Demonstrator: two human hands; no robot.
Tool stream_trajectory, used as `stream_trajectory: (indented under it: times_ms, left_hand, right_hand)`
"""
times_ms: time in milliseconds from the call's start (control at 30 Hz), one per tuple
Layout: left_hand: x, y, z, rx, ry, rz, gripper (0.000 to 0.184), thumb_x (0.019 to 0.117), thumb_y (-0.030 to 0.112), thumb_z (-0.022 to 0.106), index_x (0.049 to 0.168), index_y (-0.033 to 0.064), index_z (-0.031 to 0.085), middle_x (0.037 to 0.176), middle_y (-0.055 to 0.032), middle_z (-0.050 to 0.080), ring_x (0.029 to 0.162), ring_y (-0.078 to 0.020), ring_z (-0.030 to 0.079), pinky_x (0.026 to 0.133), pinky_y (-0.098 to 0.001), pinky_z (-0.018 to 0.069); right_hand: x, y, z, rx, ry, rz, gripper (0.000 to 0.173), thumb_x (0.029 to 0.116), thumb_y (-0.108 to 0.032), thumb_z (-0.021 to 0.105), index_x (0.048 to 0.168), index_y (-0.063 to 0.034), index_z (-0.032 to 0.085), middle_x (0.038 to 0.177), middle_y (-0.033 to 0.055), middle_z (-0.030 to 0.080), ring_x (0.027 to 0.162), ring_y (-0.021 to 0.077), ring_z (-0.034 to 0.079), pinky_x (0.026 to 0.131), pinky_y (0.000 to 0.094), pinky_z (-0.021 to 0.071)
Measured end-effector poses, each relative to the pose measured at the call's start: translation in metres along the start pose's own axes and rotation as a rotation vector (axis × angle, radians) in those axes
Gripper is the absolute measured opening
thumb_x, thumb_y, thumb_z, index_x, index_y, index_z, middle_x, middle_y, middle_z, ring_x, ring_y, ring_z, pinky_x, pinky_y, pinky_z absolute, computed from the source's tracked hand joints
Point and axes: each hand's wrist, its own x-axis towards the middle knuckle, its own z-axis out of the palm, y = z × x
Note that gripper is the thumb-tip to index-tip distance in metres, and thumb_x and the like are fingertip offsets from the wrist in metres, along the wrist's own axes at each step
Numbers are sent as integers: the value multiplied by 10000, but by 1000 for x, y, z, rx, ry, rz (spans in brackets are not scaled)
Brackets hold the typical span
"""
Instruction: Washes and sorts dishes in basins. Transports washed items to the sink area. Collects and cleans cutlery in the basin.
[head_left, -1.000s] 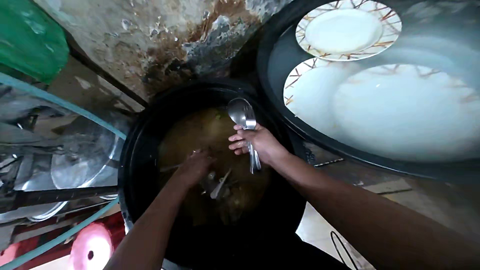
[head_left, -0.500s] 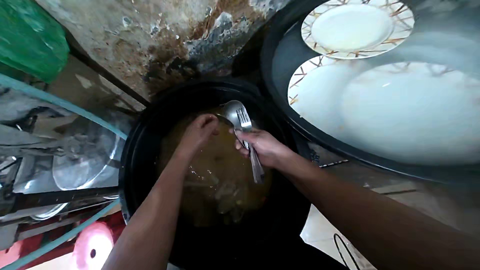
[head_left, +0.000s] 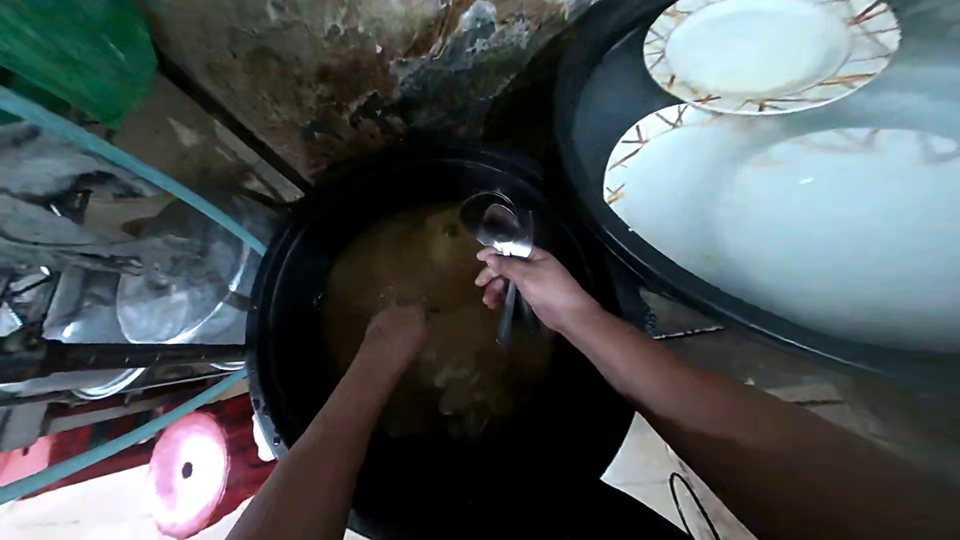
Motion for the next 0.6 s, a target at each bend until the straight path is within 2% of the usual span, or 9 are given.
stream_trajectory:
  times_ms: [67,133,200,267,333,467,533,600]
  left_hand:
    - [-20,16,6,33,-198,-53,485,1049,458,524,1225,35,682,1242,-214,666,1183,-393,634,985,-606,495]
    - [-26,20,27,2,-252,-75,568,1036,514,524,1262,11,660,1268,-239,650,1215,-419,611,999,-628,473]
    - [-23,22,47,-20,-227,-97,531,1048,456,522,1325,16,625,1330,-229,624,1253,-413,593,1018,-606,475]
    - [-20,25,55,-29,-224,-114,447,1067,362,506,1341,23,605,1335,-223,619,1237,-410,604,996,-600,494]
    - [-21,20,47,-62,-206,-123,431,1069,387,505,1339,69,615,1311,-199,637,1224,-388,615,1001,-592,493]
    - [-52,0,16,23,19,-101,369,1089,359,475,1285,125,682,1259,-149,678,1157,-361,658,962,-565,525]
    - [-72,-17,9,9,244,-79,325,1083,305,504,1207,109,732,1221,-142,700,1116,-359,679,935,-574,537]
    - [-80,-34,7,-207,434,-107,282,1062,259,568,1125,68,766,1143,-148,730,1050,-337,705,918,-564,545]
  right_hand:
    - [1,1,-1,15,6,-11,251,1082,-161,509,1237,-3,627,714,40,651,501,88,588,494,227,530]
    - [1,0,-1,38,40,-10,217,1076,-153,517,1197,-24,644,625,-12,521,447,49,475,429,186,440]
    - [1,-2,0,53,79,19,183,1061,-150,553,1176,-50,654,609,-22,477,429,35,423,406,170,393]
    - [1,-3,-1,46,96,35,139,1045,-112,576,1164,-66,630,606,-25,466,418,24,405,397,160,378]
    - [0,-4,-2,3,114,59,140,1037,-98,587,1165,-70,637,606,-24,465,406,23,378,388,164,359]
    - [1,-4,-2,-43,140,76,185,1054,-143,568,1187,-81,680,604,-23,464,402,33,359,396,182,355]
    - [1,-2,-3,26,134,55,217,1071,-159,535,1210,-55,665,589,-21,459,407,49,428,412,195,430]
    - [2,-1,-3,111,101,56,253,1084,-171,499,1236,-21,636,612,12,538,467,102,557,484,258,538]
